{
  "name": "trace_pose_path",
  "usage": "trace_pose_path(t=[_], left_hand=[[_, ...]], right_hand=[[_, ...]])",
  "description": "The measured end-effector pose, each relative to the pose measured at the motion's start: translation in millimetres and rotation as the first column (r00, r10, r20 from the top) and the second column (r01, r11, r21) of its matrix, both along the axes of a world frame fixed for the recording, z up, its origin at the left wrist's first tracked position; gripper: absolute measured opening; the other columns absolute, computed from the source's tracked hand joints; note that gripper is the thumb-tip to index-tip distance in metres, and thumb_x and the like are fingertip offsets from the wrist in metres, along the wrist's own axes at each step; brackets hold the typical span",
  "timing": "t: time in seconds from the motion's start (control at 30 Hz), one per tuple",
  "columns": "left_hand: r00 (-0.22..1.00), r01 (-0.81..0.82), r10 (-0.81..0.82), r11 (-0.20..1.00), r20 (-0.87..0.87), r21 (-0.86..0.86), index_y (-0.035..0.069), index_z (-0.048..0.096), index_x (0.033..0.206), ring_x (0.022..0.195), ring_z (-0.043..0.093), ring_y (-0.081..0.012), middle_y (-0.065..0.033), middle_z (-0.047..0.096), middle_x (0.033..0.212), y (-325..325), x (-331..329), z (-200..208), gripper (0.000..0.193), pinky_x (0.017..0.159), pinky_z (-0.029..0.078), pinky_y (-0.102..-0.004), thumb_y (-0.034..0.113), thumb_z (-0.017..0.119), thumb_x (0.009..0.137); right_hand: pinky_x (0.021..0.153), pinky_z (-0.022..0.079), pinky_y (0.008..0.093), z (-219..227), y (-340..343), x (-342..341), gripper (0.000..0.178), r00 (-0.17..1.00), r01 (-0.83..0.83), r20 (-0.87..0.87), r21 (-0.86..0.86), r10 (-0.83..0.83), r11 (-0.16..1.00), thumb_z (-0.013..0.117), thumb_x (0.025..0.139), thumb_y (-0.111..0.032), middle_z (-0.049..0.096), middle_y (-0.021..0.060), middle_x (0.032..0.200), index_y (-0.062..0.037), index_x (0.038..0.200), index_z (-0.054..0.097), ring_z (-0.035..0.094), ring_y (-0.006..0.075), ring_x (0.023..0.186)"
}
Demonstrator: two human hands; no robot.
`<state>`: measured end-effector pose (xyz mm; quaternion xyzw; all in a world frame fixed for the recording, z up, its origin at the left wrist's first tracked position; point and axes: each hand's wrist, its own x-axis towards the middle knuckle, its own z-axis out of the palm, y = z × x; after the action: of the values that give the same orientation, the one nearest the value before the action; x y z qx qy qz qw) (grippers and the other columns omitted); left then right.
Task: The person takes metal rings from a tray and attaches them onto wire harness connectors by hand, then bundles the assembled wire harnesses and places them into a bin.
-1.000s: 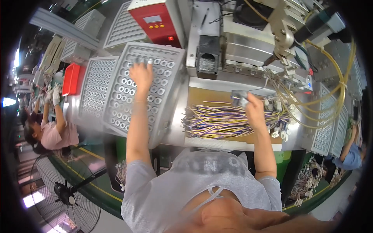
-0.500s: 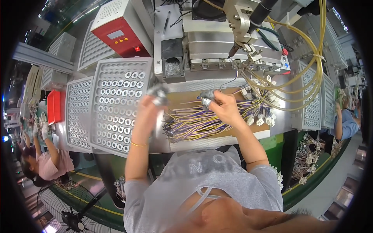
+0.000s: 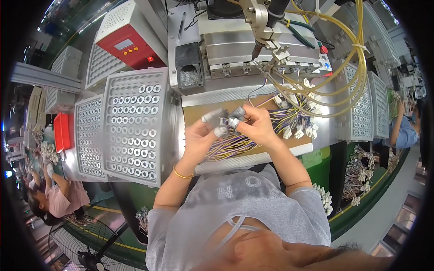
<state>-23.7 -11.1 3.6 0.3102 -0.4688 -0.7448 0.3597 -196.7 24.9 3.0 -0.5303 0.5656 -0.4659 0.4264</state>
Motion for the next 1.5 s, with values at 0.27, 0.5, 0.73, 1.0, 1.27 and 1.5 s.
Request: trace_pose_path(t=[0.27, 0.5, 0.73, 1.0, 1.27, 1.5], left_hand=[[0.982, -0.070, 0.135, 0.910, 0.132, -0.409, 0.000, 0.056, 0.109, 0.095, 0.055, -0.0142, -0.0106, 0.058, 0.107, 5, -4, -3, 0.038, 0.077, 0.047, -0.0257, 0.002, 0.065, 0.072], [0.986, -0.101, 0.143, 0.920, 0.085, -0.379, -0.001, 0.055, 0.110, 0.093, 0.055, -0.0136, -0.0107, 0.056, 0.110, 8, -5, 0, 0.039, 0.074, 0.048, -0.0240, 0.000, 0.065, 0.072], [0.991, -0.093, 0.114, 0.962, 0.071, -0.257, 0.001, 0.055, 0.111, 0.092, 0.055, -0.0131, -0.0104, 0.056, 0.110, 7, -7, 3, 0.040, 0.072, 0.048, -0.0227, 0.001, 0.064, 0.072], [0.997, -0.056, 0.074, 0.932, 0.038, -0.358, -0.001, 0.058, 0.106, 0.091, 0.055, -0.0120, -0.0098, 0.059, 0.105, 5, -9, 1, 0.030, 0.077, 0.046, -0.0259, 0.000, 0.061, 0.076], [0.972, 0.000, 0.072, 0.954, -0.226, 0.300, 0.000, 0.058, 0.102, 0.070, 0.055, -0.0084, -0.0051, 0.061, 0.093, -6, -21, 0, 0.021, 0.058, 0.045, -0.0202, 0.006, 0.055, 0.082], [0.915, 0.215, -0.129, 0.958, -0.383, 0.192, 0.002, 0.050, 0.114, 0.077, 0.057, -0.0147, -0.0081, 0.059, 0.100, -10, -41, -22, 0.036, 0.060, 0.046, -0.0265, 0.012, 0.058, 0.081]], right_hand=[[0.042, 0.038, 0.0182, 23, 1, -5, 0.008, 0.991, -0.068, -0.126, -0.163, 0.047, 0.984, 0.059, 0.064, -0.001, 0.053, 0.0007, 0.057, 0.0026, 0.071, 0.056, 0.046, 0.0016, 0.051], [0.043, 0.042, 0.0297, 24, 4, -3, 0.012, 0.988, 0.010, -0.148, -0.200, -0.040, 0.980, 0.062, 0.060, -0.002, 0.052, 0.0091, 0.052, -0.0011, 0.066, 0.052, 0.052, 0.0222, 0.043], [0.046, 0.042, 0.0174, 21, 5, -4, 0.008, 0.997, 0.003, -0.074, -0.131, -0.013, 0.991, 0.057, 0.066, 0.002, 0.055, 0.0001, 0.062, 0.0042, 0.074, 0.057, 0.049, 0.0024, 0.055], [0.041, 0.033, 0.0200, 30, 4, -5, 0.007, 0.972, -0.105, -0.233, -0.306, 0.032, 0.946, 0.055, 0.064, 0.002, 0.053, -0.0008, 0.058, 0.0014, 0.071, 0.056, 0.044, 0.0022, 0.052], [0.044, 0.032, 0.0199, 22, 3, 2, 0.012, 0.999, 0.038, 0.036, -0.007, -0.037, 0.999, 0.051, 0.070, 0.001, 0.054, -0.0002, 0.061, 0.0021, 0.082, 0.054, 0.042, 0.0027, 0.053], [0.052, 0.036, 0.0178, 7, 3, -28, 0.016, 0.987, 0.155, 0.033, 0.113, -0.160, 0.981, 0.054, 0.069, -0.002, 0.055, -0.0022, 0.070, 0.0012, 0.084, 0.057, 0.048, 0.0040, 0.061]])
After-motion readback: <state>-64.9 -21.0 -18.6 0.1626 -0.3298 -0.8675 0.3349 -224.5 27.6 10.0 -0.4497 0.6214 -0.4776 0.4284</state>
